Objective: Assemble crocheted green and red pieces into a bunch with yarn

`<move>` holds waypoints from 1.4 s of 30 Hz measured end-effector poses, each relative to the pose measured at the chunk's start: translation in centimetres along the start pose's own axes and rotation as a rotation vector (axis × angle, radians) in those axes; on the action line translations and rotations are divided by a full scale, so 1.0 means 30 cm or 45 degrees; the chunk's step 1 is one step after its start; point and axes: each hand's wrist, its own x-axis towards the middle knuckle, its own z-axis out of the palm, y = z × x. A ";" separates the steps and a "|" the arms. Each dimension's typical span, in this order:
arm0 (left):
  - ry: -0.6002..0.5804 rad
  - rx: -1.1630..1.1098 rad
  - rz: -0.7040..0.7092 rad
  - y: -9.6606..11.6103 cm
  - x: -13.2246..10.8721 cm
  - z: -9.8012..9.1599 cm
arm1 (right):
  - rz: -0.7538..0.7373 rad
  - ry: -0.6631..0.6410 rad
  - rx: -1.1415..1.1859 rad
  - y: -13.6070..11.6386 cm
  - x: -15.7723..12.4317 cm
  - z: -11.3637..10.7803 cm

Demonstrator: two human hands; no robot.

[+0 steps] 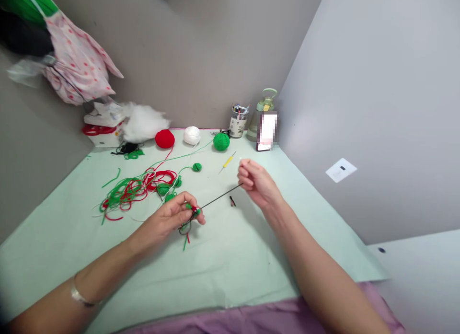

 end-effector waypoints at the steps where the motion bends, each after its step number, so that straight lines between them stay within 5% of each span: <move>1: -0.016 -0.048 -0.001 0.000 -0.001 0.000 | -0.086 0.081 -0.075 -0.009 0.016 -0.036; 5: -0.053 -0.200 -0.005 0.002 -0.003 0.000 | -0.389 0.472 -0.386 -0.047 0.064 -0.184; 8: -0.034 -0.198 -0.023 0.007 -0.006 0.004 | -0.463 0.522 -0.437 -0.069 0.060 -0.219; 11: -0.017 -0.172 -0.059 0.007 -0.004 0.008 | -0.410 0.384 -0.498 -0.063 0.017 -0.148; 16: 0.112 -0.087 -0.076 -0.005 0.009 0.005 | -0.118 -0.540 -0.962 -0.001 -0.098 0.061; 17: 0.131 -0.053 -0.067 -0.008 0.012 0.003 | -0.113 -0.621 -0.991 0.012 -0.114 0.090; 21: 0.139 0.000 -0.049 -0.016 0.018 -0.002 | -0.134 -0.599 -1.042 0.047 -0.132 0.129; 29: 0.152 -0.069 -0.106 -0.008 0.011 0.000 | -0.181 -0.348 -1.176 0.043 -0.091 0.081; 37: 0.185 -0.060 -0.082 -0.010 0.015 0.000 | -0.182 -0.412 -1.328 0.036 -0.102 0.082; 42: 0.215 -0.034 -0.020 -0.004 0.013 0.001 | -0.082 -0.608 -1.087 0.023 -0.129 0.121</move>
